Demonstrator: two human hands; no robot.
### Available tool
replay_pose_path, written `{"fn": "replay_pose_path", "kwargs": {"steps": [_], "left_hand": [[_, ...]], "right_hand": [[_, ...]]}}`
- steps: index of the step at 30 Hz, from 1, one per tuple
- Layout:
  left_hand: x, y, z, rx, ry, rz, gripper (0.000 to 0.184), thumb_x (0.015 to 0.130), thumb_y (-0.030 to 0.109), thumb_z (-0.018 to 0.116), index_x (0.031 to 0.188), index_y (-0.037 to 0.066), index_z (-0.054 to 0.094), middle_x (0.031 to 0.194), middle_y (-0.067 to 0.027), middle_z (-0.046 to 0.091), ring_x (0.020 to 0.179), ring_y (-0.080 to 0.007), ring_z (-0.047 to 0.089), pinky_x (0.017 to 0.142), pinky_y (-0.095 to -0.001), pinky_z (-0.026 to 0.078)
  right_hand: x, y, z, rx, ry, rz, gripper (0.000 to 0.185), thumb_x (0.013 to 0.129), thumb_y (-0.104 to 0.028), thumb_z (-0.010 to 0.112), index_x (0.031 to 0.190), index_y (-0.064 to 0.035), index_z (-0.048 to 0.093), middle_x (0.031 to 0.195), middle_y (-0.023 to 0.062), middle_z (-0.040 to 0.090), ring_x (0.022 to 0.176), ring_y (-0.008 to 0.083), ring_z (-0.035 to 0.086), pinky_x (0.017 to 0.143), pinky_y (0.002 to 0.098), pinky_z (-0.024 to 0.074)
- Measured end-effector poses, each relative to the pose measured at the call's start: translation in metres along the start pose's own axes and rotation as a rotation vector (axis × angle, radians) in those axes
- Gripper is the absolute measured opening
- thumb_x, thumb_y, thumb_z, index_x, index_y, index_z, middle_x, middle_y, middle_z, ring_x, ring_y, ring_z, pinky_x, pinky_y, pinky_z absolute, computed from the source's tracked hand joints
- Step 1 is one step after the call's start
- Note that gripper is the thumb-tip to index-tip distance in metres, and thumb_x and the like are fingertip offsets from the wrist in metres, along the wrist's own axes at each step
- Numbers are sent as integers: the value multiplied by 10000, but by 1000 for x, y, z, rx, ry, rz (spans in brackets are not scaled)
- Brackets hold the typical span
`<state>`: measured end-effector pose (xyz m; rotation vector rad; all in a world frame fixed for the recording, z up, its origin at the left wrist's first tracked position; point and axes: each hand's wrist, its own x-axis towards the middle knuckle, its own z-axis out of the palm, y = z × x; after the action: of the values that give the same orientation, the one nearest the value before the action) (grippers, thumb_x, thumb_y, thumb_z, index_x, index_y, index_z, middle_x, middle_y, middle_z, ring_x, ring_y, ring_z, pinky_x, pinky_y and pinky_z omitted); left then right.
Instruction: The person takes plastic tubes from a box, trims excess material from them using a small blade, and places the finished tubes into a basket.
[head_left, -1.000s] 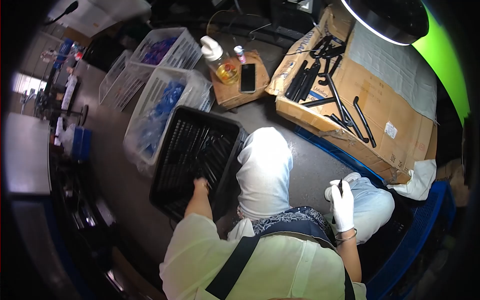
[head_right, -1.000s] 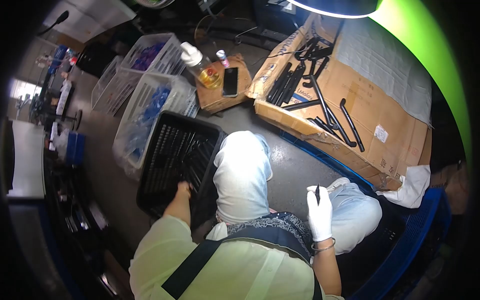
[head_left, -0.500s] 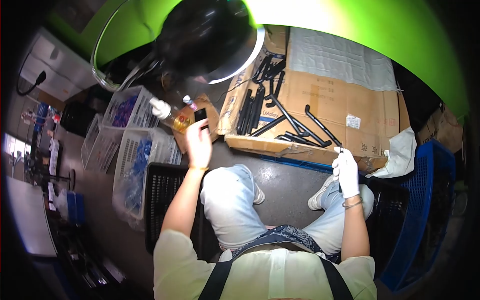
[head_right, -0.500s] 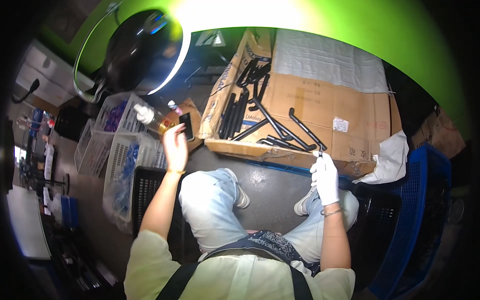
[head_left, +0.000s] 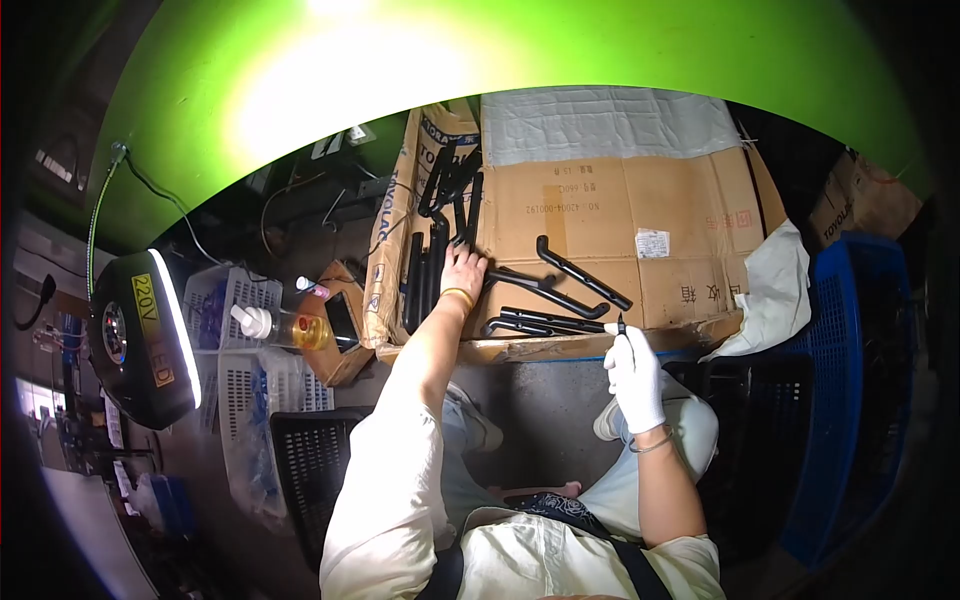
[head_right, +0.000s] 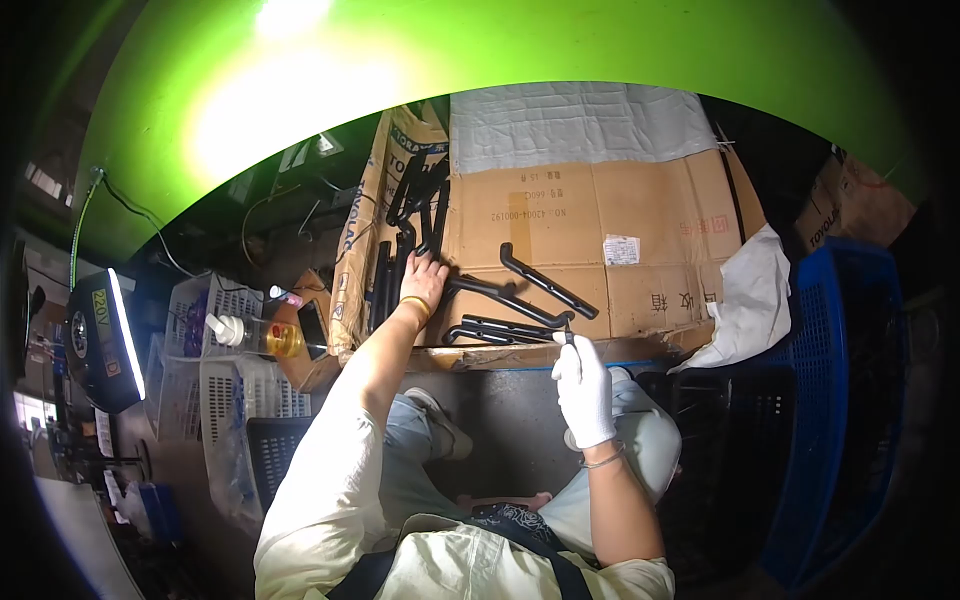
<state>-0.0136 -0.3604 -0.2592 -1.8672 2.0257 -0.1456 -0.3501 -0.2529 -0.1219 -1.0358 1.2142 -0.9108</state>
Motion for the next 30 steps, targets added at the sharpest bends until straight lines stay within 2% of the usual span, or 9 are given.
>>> {"fn": "replay_pose_path", "kwargs": {"steps": [6,9,10,11,15,19,22,26,30], "left_hand": [[-58,-35,-2,-495,96,-186,327,956,302,535,1151,45,586,1066,-179,641,1006,-339,635,889,-399,503],[-95,-40,12,-948,268,-344,320,1000,365,493,1119,76,560,933,-142,639,866,-261,657,732,-356,524],[-127,-35,-53,-1602,-108,-493,352,1020,425,444,1082,89,526,814,-41,567,666,-139,556,544,-281,465],[-153,-26,-88,-1977,-168,-510,320,1020,427,451,1103,122,505,771,21,482,600,-61,416,468,-207,360],[-235,12,-137,-2683,-210,-292,311,1031,387,445,1136,101,512,785,12,481,605,-79,426,481,-208,362],[-282,55,-147,-2851,-142,-112,465,1040,460,359,1205,56,521,747,7,462,625,-93,431,523,-225,370],[-306,73,-161,-2824,-94,-57,503,1059,433,297,1345,51,455,715,-3,445,553,-82,406,481,-217,376],[-329,79,-169,-2980,-248,115,513,1058,416,315,1412,56,408,723,-1,454,520,-67,412,440,-202,374],[-337,85,-168,-2831,-154,-165,509,1040,432,383,1402,79,440,755,25,471,572,-60,441,482,-196,411]], "right_hand": [[6,22,-1,-223,15,-118,197,1006,-158,468,1095,-23,580,662,60,540,578,130,512,571,297,435],[5,34,2,-351,-51,-223,184,993,-164,480,1021,-17,587,666,83,553,595,163,540,594,332,453],[3,37,3,-345,-104,-192,183,989,-163,482,993,-16,590,671,80,557,599,164,542,598,333,454],[-2,38,6,-339,-157,-157,186,985,-163,483,965,-14,593,675,77,562,603,166,544,601,334,454],[-60,6,35,1,-439,276,163,959,-117,488,915,-20,611,732,47,563,627,113,527,611,258,438],[-125,-13,67,-248,-550,-327,136,946,-70,496,967,-21,620,797,93,582,625,191,566,597,306,463],[-153,-20,77,-321,-479,-327,131,973,-107,492,957,-20,588,806,164,622,727,347,637,641,376,491],[-164,-22,76,-333,-392,-230,139,977,-124,494,952,-25,587,813,176,631,747,354,651,630,388,492],[-174,-49,73,-463,-485,-278,118,962,-126,519,947,-27,582,829,173,629,731,367,645,577,412,480]]}}
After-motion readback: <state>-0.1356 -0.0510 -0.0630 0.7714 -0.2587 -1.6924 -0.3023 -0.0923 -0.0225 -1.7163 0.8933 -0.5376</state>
